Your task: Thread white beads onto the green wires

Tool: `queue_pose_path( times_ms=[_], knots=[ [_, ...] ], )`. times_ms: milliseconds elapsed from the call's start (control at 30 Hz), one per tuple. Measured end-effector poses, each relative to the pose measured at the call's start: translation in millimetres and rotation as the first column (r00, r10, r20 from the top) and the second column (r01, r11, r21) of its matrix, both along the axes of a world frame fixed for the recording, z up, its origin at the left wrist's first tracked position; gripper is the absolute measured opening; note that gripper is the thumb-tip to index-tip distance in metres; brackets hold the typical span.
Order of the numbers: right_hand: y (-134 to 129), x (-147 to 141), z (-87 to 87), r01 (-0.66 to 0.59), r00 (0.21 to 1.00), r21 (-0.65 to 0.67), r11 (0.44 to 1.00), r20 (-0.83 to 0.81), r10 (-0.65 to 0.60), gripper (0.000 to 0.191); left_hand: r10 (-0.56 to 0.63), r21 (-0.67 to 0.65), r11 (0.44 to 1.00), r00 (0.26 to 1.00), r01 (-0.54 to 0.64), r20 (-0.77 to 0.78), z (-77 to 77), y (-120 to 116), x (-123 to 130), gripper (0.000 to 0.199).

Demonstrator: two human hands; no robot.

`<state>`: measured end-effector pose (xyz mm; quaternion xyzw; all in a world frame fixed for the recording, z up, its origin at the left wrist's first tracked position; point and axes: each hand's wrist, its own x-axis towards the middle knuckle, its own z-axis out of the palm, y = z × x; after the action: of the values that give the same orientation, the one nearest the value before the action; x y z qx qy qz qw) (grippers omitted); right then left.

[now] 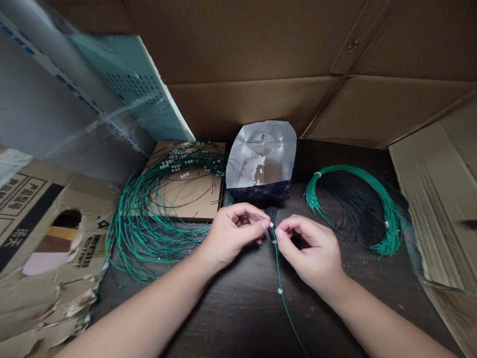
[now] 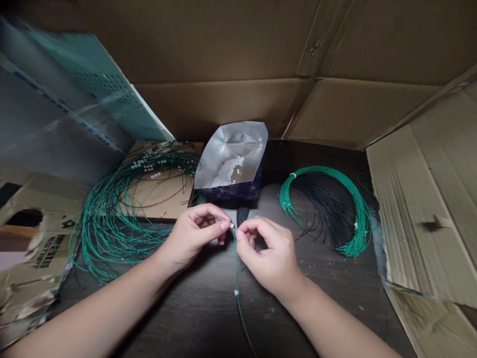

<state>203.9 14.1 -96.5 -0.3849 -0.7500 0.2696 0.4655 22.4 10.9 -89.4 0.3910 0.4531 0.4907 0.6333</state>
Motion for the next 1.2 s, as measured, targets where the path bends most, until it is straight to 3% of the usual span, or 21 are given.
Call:
queue_pose_path(
  times_ms=[867,1200],
  knots=[
    [0.5,0.0,-0.9,0.021,1.0,-0.024,0.999,-0.004,-0.022,0.014,-0.001,0.003,1.0,0.998,0.001,-0.061,1.9,-1.8,2.6,0.026],
    [0.1,-1.7,-0.6,0.033,0.999,-0.101,0.994,-0.006,-0.034,0.012,-0.016,0.054,0.998,0.993,0.022,-0.119,0.3,-3.8,3.1,0.02]
  ],
)
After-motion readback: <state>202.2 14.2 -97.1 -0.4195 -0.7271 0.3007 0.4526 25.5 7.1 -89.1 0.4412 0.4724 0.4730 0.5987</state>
